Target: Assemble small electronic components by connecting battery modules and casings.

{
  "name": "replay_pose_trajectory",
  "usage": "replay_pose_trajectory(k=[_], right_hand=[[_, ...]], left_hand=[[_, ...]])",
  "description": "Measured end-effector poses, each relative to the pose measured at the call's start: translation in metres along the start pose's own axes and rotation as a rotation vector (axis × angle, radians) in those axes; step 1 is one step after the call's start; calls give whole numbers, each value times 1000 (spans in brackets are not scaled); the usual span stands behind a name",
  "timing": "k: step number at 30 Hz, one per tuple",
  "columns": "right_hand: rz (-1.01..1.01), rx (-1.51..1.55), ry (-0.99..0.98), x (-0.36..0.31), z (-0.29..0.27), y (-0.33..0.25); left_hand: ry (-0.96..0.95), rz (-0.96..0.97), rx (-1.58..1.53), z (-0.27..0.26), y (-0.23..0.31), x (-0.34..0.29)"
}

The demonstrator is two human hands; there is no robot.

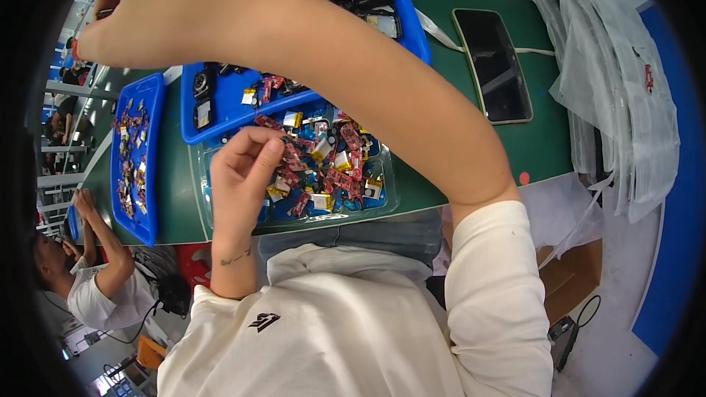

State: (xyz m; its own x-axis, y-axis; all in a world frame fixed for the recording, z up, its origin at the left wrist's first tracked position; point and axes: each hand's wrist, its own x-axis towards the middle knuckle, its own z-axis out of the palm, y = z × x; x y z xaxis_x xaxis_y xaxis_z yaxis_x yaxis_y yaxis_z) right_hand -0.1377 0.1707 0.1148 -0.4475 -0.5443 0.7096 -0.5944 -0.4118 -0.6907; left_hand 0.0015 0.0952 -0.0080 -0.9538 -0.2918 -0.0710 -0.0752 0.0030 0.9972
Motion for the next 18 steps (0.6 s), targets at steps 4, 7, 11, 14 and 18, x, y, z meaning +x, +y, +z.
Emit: replay_pose_trajectory(k=[4,7,11,14,18], right_hand=[[-135,-51,101,-5,4,5],[-132,-48,71,-5,4,5],[129,24,-158,5,-13,-7],[72,58,-144,7,-6,1],[-92,47,36,-2,4,13]], left_hand=[[-6,-26,-111,-9,2,1],[26,-29,-95,-11,1,1],[249,305,659,-2,3,-2],[301,617,809,0,-3,-3],[-53,522,802,2,1,-22]])
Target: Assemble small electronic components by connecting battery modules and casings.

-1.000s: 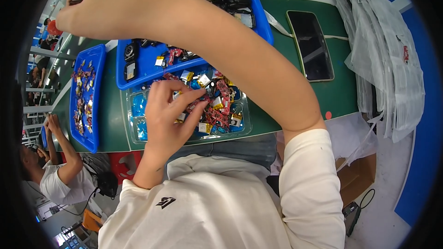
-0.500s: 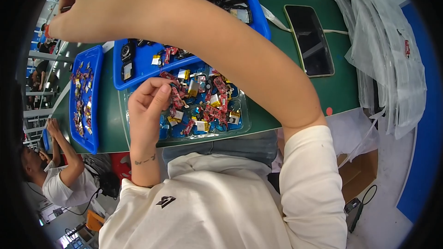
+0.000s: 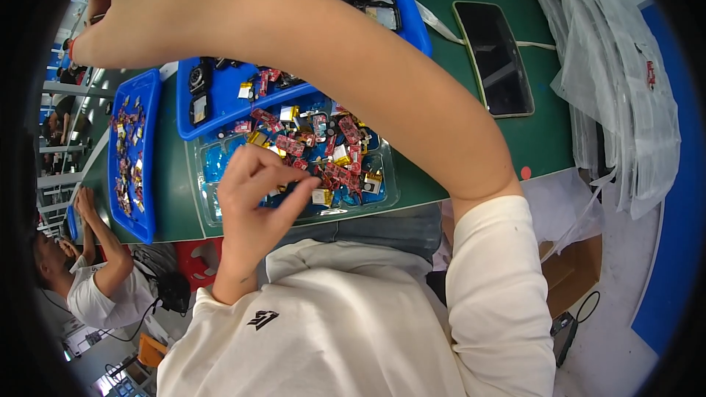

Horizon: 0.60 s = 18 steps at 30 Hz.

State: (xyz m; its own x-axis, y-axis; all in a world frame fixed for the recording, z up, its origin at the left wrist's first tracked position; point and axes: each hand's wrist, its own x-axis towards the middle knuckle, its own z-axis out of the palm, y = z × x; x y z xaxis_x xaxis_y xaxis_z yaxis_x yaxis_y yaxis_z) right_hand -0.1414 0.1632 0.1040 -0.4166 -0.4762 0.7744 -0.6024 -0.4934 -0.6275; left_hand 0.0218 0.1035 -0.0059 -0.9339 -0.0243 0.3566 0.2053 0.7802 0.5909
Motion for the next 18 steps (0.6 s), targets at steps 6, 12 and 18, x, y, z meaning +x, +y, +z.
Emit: replay_pose_trajectory(k=[6,12,18], right_hand=[[77,16,-129,3,-8,-7],[90,15,-89,4,-12,-12],[113,57,-181,7,-15,-13]], left_hand=[[-34,-119,-23,4,-8,-6],[-61,-360,-247,-6,-5,-2],[133,33,47,2,0,7]])
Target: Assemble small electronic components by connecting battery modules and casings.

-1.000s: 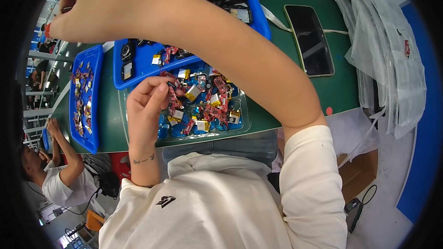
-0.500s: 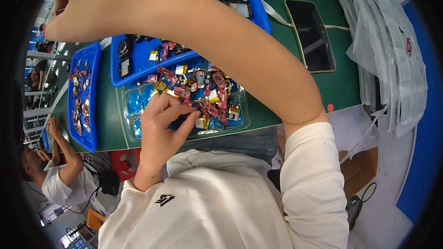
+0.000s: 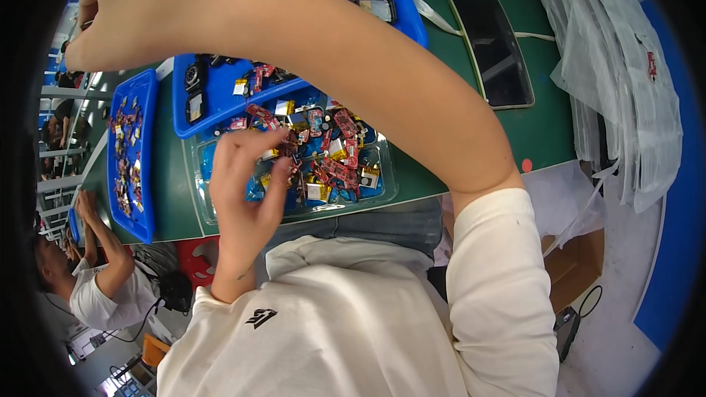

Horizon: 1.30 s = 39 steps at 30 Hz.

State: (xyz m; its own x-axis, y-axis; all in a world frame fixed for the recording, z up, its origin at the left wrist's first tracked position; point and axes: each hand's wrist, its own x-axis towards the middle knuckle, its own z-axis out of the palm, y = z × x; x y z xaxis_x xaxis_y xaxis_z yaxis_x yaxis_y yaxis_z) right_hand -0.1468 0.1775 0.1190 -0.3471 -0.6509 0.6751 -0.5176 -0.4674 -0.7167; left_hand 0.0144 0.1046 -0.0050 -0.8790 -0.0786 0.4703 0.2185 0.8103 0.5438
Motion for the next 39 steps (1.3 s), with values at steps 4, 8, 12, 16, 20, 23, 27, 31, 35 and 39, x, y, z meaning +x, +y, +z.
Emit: replay_pose_trajectory(k=[4,8,12,16,20,23,27,31,35,39], right_hand=[[-184,-94,182,-4,17,14],[-18,19,-5,0,-2,5],[-39,-65,118,-5,9,3],[-144,-93,226,-5,15,17],[-228,3,130,-2,6,22],[-259,-64,212,-4,7,18],[-85,-45,100,1,2,16],[-168,-40,128,0,0,24],[88,136,-8,3,-8,7],[259,37,215,13,12,-11]], left_hand=[[-270,174,28,3,17,7],[-144,102,72,3,-1,2],[-79,3,130,1,-5,3],[-130,160,56,-1,12,6],[-237,216,31,19,21,7],[-139,118,5,18,8,5],[-33,-40,-71,16,4,4],[9,-50,-59,17,3,7],[75,-59,27,14,-1,4],[136,-64,-28,-8,-13,-11]])
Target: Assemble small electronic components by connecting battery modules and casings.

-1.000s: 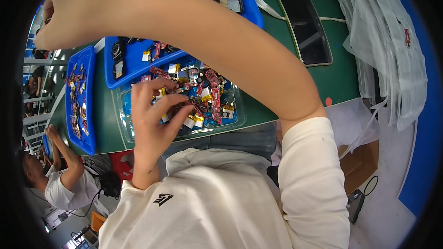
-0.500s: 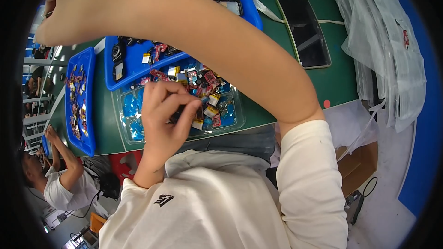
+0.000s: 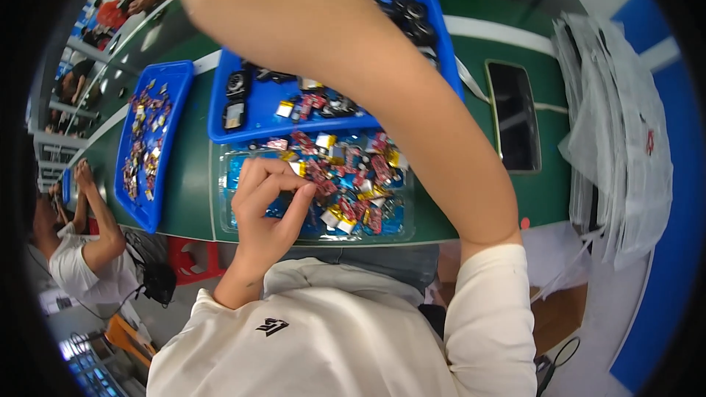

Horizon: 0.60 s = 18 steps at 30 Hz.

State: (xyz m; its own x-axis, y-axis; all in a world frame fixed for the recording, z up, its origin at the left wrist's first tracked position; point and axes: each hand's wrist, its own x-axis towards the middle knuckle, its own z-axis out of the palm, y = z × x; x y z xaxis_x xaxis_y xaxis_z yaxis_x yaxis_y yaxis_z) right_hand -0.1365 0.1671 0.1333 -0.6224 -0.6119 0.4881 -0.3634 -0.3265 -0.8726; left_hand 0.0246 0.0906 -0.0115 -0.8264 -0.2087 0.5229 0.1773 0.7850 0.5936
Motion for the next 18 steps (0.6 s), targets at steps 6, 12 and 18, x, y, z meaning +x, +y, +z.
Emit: replay_pose_trajectory(k=[6,12,18], right_hand=[[-124,-227,-43,3,-3,30],[-3,-320,80,1,10,45],[100,-296,82,6,9,73]], left_hand=[[182,11,88,-56,-36,-27],[442,-130,353,-124,-71,-72],[679,-456,628,-188,-115,-100]])
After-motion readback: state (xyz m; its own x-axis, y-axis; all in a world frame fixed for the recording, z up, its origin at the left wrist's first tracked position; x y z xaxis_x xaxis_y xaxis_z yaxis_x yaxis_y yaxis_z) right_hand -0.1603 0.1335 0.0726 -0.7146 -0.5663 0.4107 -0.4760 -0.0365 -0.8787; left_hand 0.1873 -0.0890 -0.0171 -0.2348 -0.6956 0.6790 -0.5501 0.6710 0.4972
